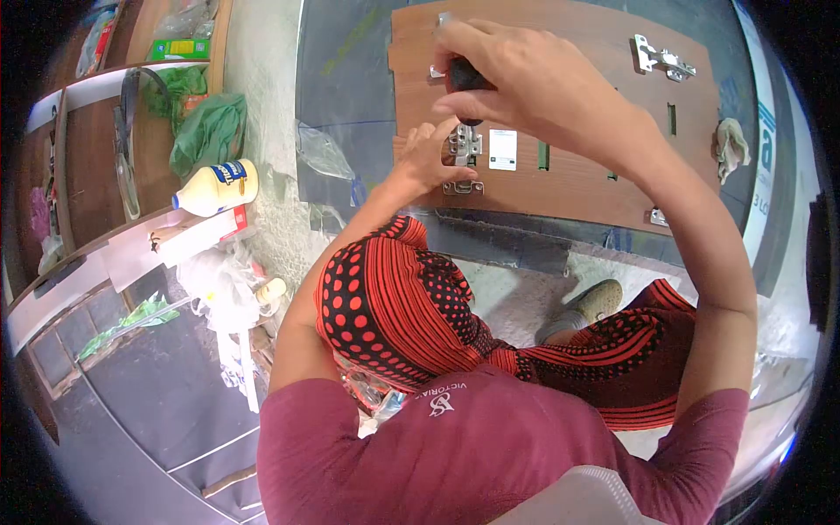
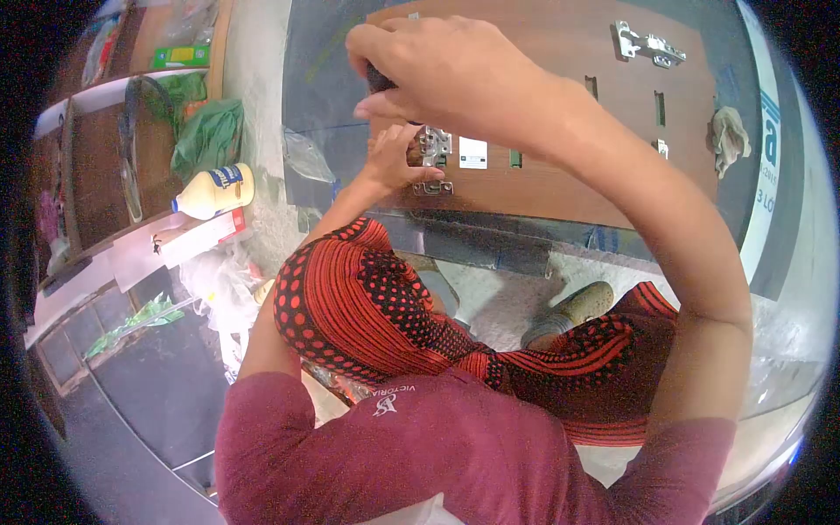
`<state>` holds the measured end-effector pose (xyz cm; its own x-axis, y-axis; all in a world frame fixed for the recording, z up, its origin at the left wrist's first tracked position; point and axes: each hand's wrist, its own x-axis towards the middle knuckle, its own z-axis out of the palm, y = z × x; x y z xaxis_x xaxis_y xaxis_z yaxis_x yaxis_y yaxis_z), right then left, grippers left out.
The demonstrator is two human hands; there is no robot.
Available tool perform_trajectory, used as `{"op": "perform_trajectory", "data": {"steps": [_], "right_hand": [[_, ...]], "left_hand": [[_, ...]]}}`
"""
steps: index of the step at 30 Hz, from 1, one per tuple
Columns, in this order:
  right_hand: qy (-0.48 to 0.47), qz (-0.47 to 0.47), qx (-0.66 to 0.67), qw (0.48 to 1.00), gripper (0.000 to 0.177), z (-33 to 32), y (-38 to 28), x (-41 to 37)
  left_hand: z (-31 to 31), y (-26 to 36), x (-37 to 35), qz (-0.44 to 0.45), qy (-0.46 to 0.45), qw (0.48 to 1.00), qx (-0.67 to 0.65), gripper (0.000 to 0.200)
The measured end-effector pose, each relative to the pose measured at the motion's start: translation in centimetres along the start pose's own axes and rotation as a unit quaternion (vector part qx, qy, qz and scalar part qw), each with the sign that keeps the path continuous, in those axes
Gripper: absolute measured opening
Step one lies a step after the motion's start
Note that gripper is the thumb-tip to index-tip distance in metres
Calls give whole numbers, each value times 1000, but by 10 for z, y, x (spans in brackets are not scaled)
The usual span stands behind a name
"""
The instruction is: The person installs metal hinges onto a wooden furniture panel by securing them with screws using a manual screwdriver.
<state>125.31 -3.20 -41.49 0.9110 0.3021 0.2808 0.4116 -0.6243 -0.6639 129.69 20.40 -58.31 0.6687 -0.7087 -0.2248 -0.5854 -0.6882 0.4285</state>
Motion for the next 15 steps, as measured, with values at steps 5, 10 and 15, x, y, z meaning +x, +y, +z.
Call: {"op": "perform_trajectory", "data": {"steps": [5,10,15], "right_hand": [[20,14,15,1000,25,10,9,0],[47,-27,22,998,22,-3,-6,0],[45,-34,55,997,22,5,-13,2]], "left_hand": [[1,0,-1,12,28,1000,7,90],[-5,7,-1,6,16,1000,9,88],[-2,0,1,48,5,998,26,83]]}}
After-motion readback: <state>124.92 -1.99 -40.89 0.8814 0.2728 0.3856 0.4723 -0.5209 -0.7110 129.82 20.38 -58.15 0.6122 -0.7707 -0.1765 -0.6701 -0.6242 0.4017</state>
